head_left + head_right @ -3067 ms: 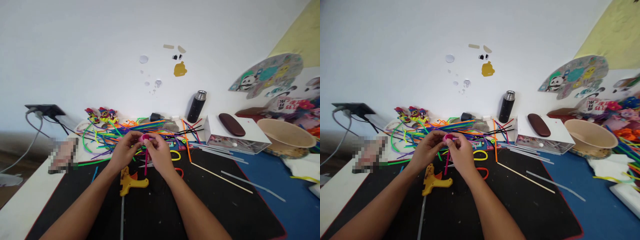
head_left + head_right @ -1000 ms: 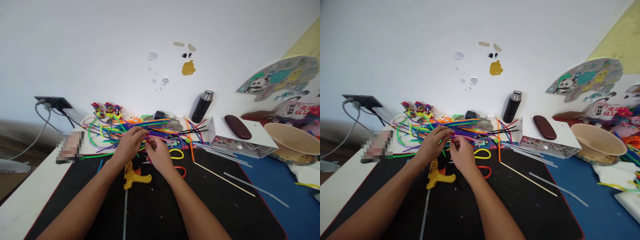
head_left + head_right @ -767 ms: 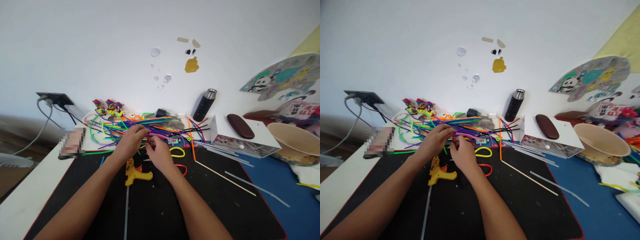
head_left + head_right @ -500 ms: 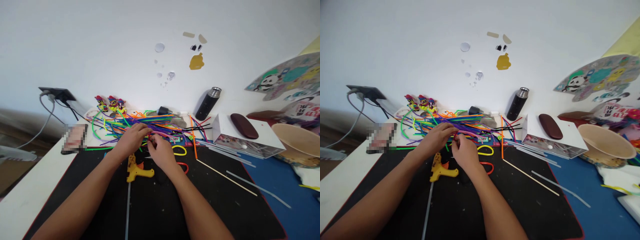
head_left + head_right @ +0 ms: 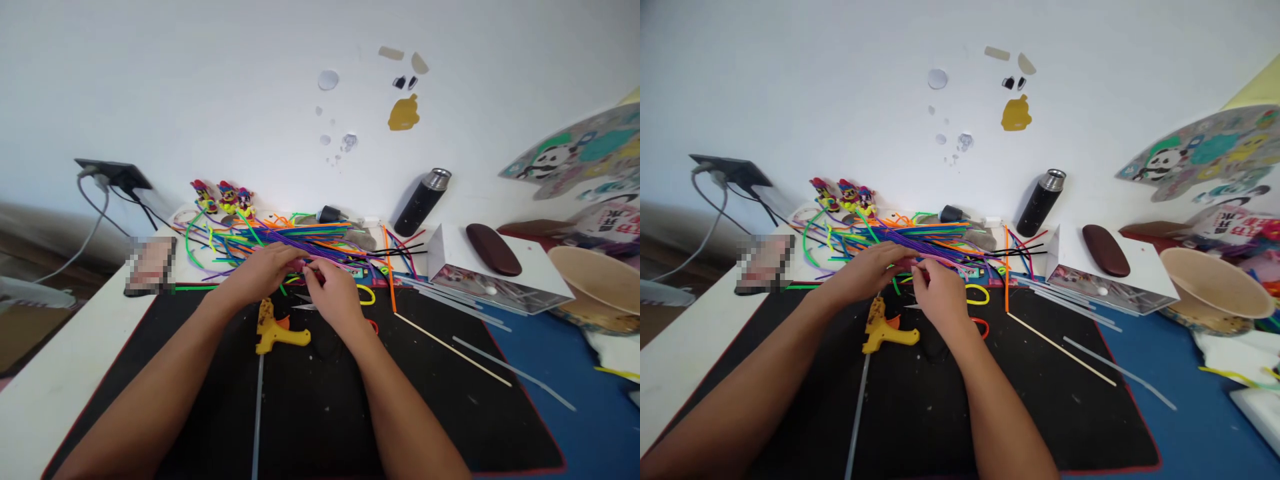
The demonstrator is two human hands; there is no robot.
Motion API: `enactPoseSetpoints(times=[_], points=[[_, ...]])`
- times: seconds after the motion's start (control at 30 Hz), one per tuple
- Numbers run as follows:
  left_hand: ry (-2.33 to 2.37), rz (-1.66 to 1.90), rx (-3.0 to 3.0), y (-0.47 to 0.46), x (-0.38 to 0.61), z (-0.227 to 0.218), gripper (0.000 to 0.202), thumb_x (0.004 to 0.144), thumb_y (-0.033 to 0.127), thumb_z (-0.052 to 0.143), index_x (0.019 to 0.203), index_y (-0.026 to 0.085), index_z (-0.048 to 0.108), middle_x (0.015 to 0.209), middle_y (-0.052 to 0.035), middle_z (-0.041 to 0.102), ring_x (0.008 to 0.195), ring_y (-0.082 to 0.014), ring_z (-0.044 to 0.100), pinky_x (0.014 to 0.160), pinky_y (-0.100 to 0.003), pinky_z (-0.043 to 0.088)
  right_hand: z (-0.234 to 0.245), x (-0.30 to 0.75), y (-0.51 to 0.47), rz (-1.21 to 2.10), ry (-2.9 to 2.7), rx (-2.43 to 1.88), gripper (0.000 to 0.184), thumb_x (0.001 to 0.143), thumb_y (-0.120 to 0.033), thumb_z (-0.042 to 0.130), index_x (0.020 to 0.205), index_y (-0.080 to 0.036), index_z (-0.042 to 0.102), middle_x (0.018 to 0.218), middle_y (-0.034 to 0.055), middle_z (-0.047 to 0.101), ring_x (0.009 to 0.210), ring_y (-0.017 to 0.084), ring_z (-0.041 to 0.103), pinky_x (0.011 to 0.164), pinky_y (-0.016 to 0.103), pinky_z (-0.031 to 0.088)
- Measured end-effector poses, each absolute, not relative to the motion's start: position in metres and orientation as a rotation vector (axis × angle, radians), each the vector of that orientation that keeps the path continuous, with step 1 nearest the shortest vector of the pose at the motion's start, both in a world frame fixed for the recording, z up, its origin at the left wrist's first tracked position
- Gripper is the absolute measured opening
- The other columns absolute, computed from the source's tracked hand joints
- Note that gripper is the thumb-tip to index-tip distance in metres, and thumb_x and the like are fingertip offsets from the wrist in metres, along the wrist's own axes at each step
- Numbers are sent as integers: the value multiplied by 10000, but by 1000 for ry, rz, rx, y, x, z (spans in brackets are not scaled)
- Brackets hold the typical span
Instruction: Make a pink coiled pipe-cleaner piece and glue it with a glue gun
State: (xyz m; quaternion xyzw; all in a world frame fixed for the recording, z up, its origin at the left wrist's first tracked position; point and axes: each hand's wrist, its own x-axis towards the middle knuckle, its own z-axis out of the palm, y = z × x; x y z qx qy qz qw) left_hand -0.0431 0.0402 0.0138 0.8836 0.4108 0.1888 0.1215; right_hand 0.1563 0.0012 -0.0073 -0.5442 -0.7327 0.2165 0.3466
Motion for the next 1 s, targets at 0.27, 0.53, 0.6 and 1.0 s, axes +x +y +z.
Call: enactPoseSetpoints(times=[0.27, 0.53, 0.6, 1.0], points=[[1108, 525, 2270, 35, -48, 28, 412, 969, 244, 614, 1374, 242, 687, 1315, -77, 770, 1174, -275, 720, 1021, -382, 545, -4, 165, 5, 659, -1787, -1349, 200, 1031, -353, 623, 959, -232, 766, 854, 24, 784, 745, 209, 681, 699, 298, 438], [940, 619, 1991, 36, -53, 32, 339, 945, 281, 691, 1279, 230, 722, 1278, -76, 769, 1118, -244, 723, 987, -369, 569, -10, 166, 9, 907, -1570, -1211, 287, 994, -466, 652, 915, -212, 761, 814, 21, 755, 731, 197, 652, 695, 290, 470], [939, 648, 1972, 36, -54, 32, 326, 940, 282, 696, 1259, 225, 729, 1269, -80, 770, 1102, -244, 724, 973, -374, 576, -13, 165, 9, 975, -1521, -1206, 310, 990, -497, 652, 929, -213, 761, 711, 2, 696, 650, 186, 611, 628, 281, 448], [935, 695, 1908, 39, -56, 27, 303, 938, 332, 728, 1221, 223, 737, 1218, -85, 771, 1093, -253, 724, 931, -369, 586, -12, 165, 11, 1196, -1358, -1132, 378, 938, -583, 690, 903, -209, 733, 538, -57, 523, 434, 124, 415, 454, 258, 323]])
